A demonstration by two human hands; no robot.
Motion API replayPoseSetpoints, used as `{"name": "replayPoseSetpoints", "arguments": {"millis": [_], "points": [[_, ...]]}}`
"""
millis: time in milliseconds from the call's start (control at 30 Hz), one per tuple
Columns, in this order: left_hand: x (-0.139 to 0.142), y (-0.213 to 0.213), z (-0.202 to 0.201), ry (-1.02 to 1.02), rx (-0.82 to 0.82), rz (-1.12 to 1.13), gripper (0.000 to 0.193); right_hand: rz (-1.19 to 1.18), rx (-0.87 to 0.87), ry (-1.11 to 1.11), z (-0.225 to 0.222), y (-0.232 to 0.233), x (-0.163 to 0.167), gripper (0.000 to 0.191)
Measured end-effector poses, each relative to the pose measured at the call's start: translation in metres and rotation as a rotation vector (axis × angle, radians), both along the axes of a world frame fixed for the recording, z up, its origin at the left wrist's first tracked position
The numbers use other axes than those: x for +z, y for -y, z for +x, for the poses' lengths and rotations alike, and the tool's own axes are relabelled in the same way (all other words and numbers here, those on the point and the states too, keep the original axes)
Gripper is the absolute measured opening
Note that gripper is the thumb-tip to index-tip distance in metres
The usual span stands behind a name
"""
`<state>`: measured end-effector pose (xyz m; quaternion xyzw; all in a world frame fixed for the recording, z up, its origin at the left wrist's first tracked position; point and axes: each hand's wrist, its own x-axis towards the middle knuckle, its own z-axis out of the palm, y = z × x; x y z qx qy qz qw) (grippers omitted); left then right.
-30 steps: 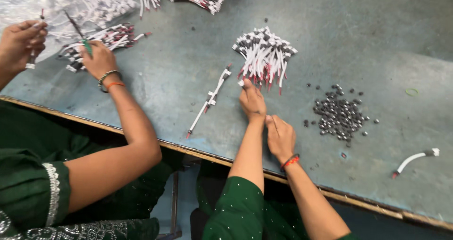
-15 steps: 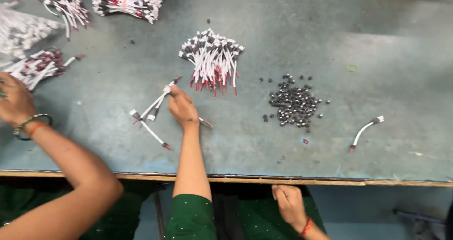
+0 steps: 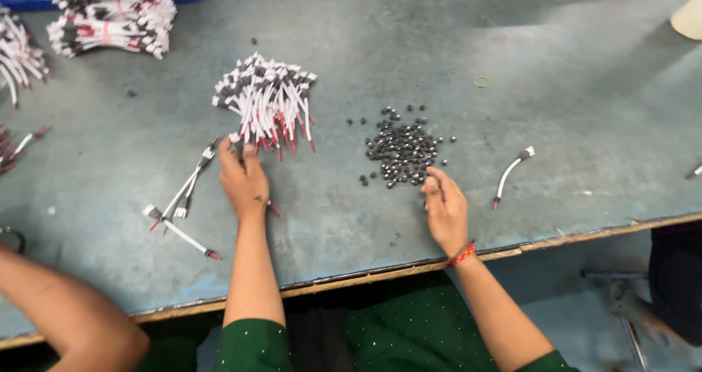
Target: The person picks small black cylindrical components and white wires with red tips from a table, then inserts the components onto the wire ends. A coworker uses pliers to strip or crimp wires nearby. The person places finished units into a growing pile on the table.
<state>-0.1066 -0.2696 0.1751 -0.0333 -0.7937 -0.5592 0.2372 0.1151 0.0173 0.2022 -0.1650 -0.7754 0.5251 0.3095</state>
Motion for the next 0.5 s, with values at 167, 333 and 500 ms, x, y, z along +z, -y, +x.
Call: {"name": "replayPoseSetpoints", "arguments": {"millis": [167,333,500], "points": [[0.001,-0.002,0.003,0.046,0.004,-0.011,0.032,0.073,0.027,0.006,0.009,-0.008,-0.008,0.026],[-0.001,-0.008,0.014,0.038,0.005,-0.026,0.033,0.146,-0.002,0.072,0.011,-0.012,-0.011,0.025],[0.023,-0.023,0.008,-0.016,0.008,-0.113,0.034,0.149,0.002,0.127,0.014,-0.019,-0.006,0.026]]}}
